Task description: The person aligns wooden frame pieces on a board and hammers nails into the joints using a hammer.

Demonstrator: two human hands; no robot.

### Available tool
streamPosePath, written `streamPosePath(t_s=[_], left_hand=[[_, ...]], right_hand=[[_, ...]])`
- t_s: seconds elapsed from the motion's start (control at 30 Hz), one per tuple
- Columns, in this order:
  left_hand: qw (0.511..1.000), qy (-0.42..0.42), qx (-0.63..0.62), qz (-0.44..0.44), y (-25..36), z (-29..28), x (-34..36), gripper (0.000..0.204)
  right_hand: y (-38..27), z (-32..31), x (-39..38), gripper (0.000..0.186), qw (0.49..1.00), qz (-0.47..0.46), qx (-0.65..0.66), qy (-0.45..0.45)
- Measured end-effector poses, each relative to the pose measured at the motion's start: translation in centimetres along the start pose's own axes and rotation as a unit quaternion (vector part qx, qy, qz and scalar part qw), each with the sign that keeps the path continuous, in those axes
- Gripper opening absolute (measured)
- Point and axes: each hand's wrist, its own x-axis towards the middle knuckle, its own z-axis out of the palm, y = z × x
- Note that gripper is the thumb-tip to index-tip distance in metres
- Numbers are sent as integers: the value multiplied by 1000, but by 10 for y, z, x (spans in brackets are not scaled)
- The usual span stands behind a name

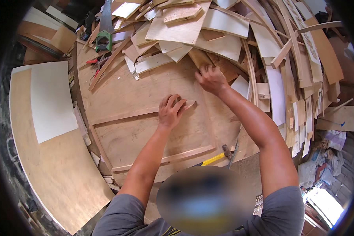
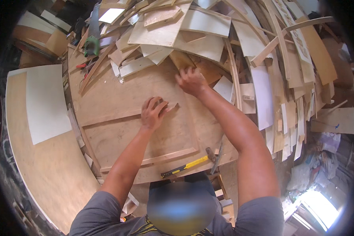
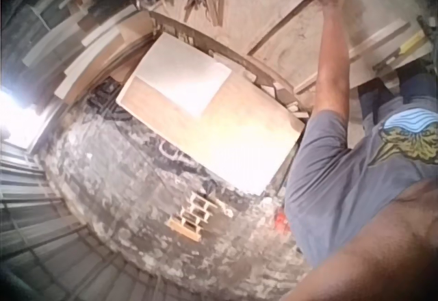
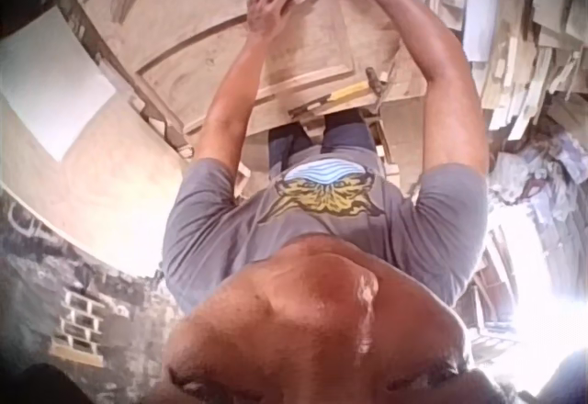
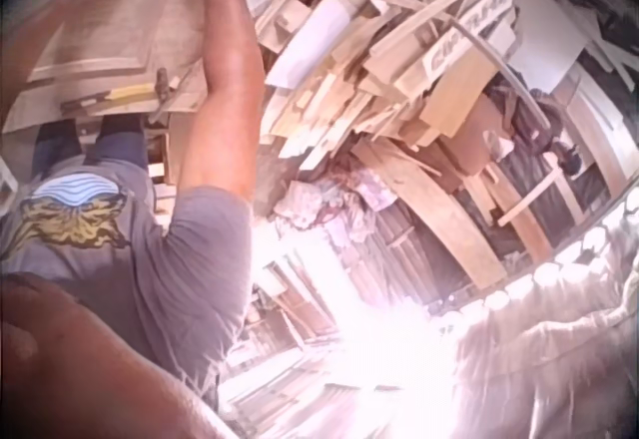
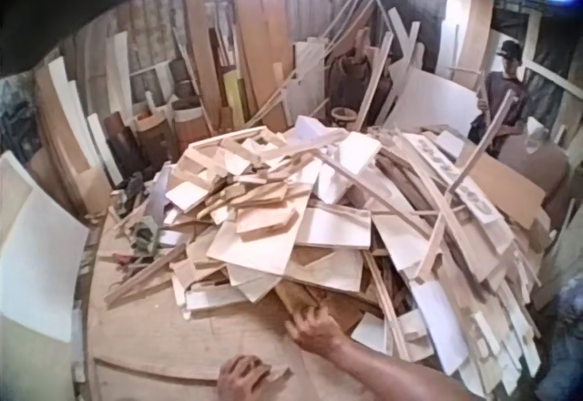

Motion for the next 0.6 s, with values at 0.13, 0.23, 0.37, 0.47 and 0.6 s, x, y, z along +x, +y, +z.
streamPosePath(t_s=[0.13, 0.23, 0.37, 0.47, 0.6], left_hand=[[1000, -5, -8, -6, 0, 3, 0, 30], [1000, -3, -12, -7, 1, 3, 0, 32], [1000, 5, -1, 1, 1, 1, 4, 32], [1000, 13, 7, 6, -2, 1, 6, 32], [999, 30, 25, -7, -2, 1, 17, 30]], right_hand=[[2, 5, -6, 15, 1000, 10, -7, 22], [4, -1, -9, 17, 998, 25, -13, 57], [12, -41, -19, 23, 995, 68, 12, 71], [20, -98, -41, 32, 963, 204, 167, 44], [43, -130, -92, 38, 855, 398, 283, 175]])
